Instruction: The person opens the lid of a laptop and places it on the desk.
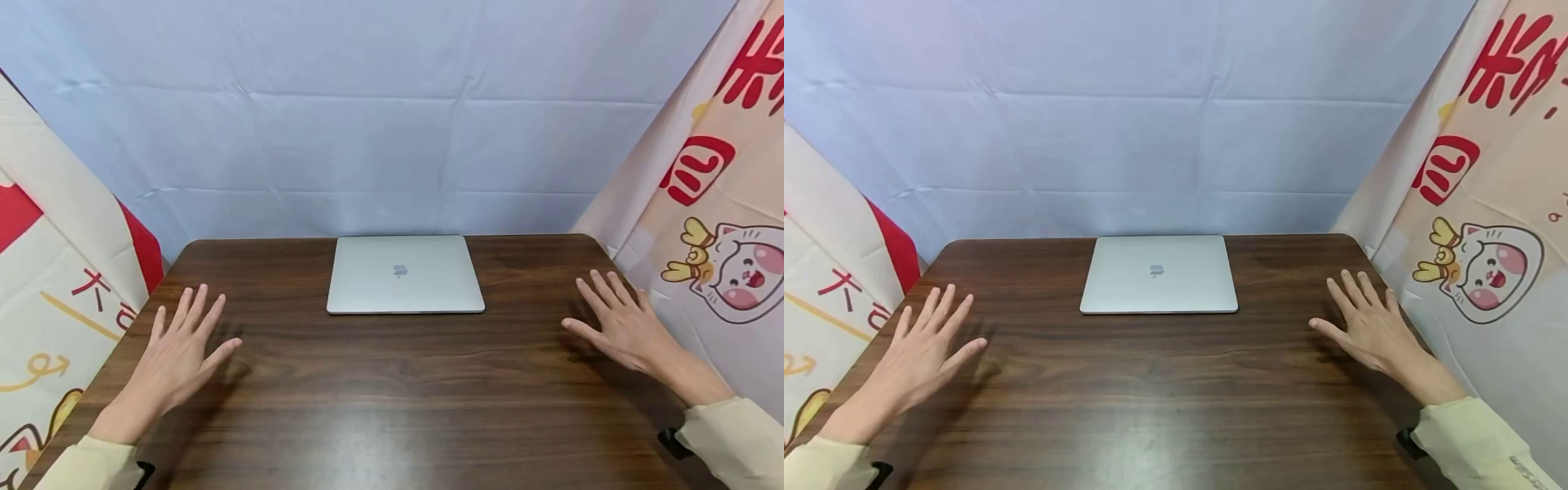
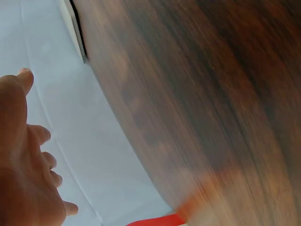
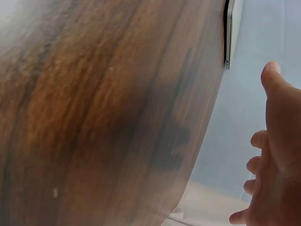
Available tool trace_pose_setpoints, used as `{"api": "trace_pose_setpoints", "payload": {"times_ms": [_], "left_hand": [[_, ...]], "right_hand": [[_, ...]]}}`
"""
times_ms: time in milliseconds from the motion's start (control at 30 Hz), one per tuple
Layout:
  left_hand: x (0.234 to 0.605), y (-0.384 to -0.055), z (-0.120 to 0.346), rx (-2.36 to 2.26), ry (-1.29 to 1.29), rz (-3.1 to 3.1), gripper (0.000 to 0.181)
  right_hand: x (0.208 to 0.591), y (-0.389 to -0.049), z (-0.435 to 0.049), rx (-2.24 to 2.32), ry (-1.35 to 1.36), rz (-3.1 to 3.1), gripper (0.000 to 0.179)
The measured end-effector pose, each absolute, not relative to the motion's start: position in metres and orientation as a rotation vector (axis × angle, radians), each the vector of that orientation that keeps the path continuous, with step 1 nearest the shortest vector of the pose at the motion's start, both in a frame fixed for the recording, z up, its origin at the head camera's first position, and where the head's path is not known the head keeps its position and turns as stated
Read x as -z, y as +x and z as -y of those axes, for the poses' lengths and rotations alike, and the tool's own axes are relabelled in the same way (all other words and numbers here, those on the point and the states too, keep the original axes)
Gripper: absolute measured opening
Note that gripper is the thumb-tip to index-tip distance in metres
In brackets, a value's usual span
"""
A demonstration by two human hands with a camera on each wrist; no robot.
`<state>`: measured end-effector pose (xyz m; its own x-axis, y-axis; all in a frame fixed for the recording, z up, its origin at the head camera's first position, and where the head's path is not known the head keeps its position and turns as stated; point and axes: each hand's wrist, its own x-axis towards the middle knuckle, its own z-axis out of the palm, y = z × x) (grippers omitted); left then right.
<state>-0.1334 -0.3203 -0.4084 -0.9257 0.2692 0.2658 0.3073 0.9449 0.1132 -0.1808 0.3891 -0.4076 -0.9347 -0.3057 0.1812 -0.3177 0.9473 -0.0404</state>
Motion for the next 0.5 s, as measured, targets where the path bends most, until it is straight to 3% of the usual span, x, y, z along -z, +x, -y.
{"api": "trace_pose_setpoints", "payload": {"times_ms": [500], "left_hand": [[0.398, -0.151, 0.286, 0.683, -0.379, 2.899, 0.078]], "right_hand": [[0.409, -0.197, -0.36, -0.414, 0.464, 3.027, 0.093]]}}
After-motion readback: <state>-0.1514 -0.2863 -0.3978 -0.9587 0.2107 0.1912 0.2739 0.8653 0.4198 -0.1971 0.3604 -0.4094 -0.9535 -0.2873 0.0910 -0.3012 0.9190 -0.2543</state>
